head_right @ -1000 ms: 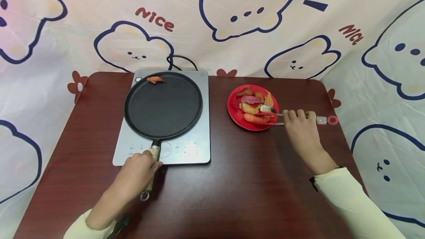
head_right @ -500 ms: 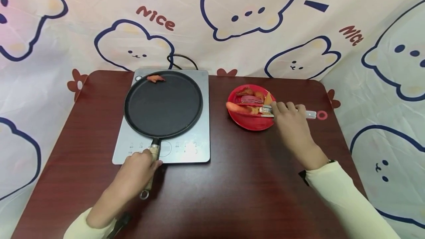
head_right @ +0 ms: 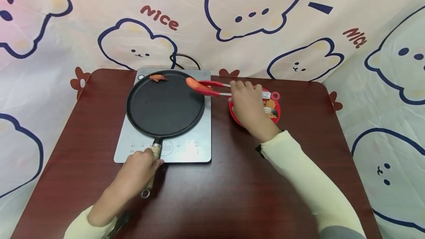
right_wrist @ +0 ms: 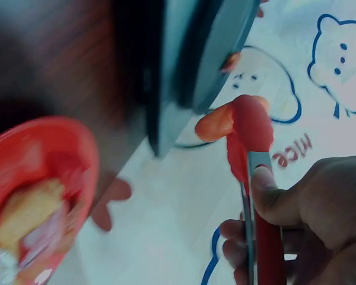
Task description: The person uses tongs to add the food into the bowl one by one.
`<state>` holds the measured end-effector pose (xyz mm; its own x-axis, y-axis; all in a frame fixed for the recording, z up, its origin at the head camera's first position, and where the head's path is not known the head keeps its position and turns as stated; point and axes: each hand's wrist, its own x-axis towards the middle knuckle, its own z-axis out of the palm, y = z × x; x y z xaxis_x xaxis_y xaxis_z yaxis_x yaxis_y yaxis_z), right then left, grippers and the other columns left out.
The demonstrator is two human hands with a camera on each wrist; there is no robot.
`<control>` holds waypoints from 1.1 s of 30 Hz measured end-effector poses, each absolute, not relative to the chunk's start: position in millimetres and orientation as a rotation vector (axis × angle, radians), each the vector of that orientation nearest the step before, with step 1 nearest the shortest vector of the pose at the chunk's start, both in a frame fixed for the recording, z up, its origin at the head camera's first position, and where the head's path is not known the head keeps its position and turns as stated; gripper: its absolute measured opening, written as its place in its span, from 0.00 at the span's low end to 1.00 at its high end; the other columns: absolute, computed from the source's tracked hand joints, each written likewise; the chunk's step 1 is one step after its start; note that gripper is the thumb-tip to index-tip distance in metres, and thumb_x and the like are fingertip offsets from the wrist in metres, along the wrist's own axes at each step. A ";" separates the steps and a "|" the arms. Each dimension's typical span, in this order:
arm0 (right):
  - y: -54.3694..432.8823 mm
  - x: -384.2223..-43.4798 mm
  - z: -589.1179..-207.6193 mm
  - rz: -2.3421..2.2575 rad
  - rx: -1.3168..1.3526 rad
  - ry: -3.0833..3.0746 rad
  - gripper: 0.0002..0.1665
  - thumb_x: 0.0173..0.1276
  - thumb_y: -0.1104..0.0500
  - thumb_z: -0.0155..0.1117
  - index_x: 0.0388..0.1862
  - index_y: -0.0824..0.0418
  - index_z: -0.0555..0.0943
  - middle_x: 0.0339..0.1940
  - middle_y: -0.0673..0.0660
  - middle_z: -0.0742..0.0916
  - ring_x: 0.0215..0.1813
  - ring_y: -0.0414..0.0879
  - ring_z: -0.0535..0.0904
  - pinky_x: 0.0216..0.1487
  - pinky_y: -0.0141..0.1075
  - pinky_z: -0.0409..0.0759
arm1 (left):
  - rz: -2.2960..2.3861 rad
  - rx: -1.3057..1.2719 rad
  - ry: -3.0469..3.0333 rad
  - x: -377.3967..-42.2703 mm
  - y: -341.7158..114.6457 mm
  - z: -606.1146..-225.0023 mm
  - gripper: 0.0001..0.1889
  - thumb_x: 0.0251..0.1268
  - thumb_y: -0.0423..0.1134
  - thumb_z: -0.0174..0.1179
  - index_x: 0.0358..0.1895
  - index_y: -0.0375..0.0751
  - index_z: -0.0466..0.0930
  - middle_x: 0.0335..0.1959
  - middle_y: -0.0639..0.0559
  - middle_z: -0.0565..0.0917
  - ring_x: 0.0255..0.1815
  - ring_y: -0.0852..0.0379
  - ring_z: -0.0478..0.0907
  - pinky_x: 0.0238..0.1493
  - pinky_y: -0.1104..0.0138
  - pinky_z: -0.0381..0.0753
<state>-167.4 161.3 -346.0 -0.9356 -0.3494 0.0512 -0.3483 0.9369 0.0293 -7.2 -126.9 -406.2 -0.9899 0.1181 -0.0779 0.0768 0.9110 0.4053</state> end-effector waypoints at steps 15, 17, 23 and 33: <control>76.1 -214.4 -326.8 -0.231 0.542 -3.138 0.27 0.66 0.51 0.71 0.58 0.65 0.81 0.52 0.62 0.87 0.53 0.59 0.82 0.58 0.57 0.77 | 0.615 0.159 2.985 -7.9 -127.1 -406.3 0.14 0.62 0.34 0.71 0.27 0.29 0.76 0.21 0.35 0.81 0.22 0.36 0.83 0.24 0.50 0.82; 68.0 -218.4 -325.4 -0.279 0.552 -3.144 0.27 0.64 0.51 0.72 0.58 0.64 0.82 0.50 0.62 0.87 0.52 0.59 0.82 0.60 0.57 0.76 | 0.620 0.158 2.977 -7.9 -126.9 -406.4 0.14 0.62 0.35 0.70 0.27 0.29 0.76 0.21 0.35 0.81 0.23 0.37 0.83 0.24 0.50 0.82; 50.8 -227.4 -325.8 -0.384 0.584 -3.165 0.26 0.65 0.52 0.72 0.59 0.62 0.83 0.48 0.62 0.87 0.52 0.59 0.81 0.63 0.58 0.75 | 0.621 0.153 2.961 -8.3 -126.6 -407.6 0.14 0.63 0.35 0.70 0.28 0.30 0.76 0.21 0.37 0.80 0.23 0.38 0.83 0.26 0.51 0.82; 40.1 -228.9 -326.1 -0.513 0.615 -3.142 0.22 0.71 0.53 0.65 0.60 0.61 0.83 0.49 0.62 0.86 0.51 0.58 0.80 0.63 0.55 0.73 | 0.612 0.145 2.974 -8.2 -126.0 -406.8 0.14 0.63 0.35 0.70 0.28 0.30 0.76 0.21 0.37 0.80 0.22 0.38 0.83 0.24 0.51 0.81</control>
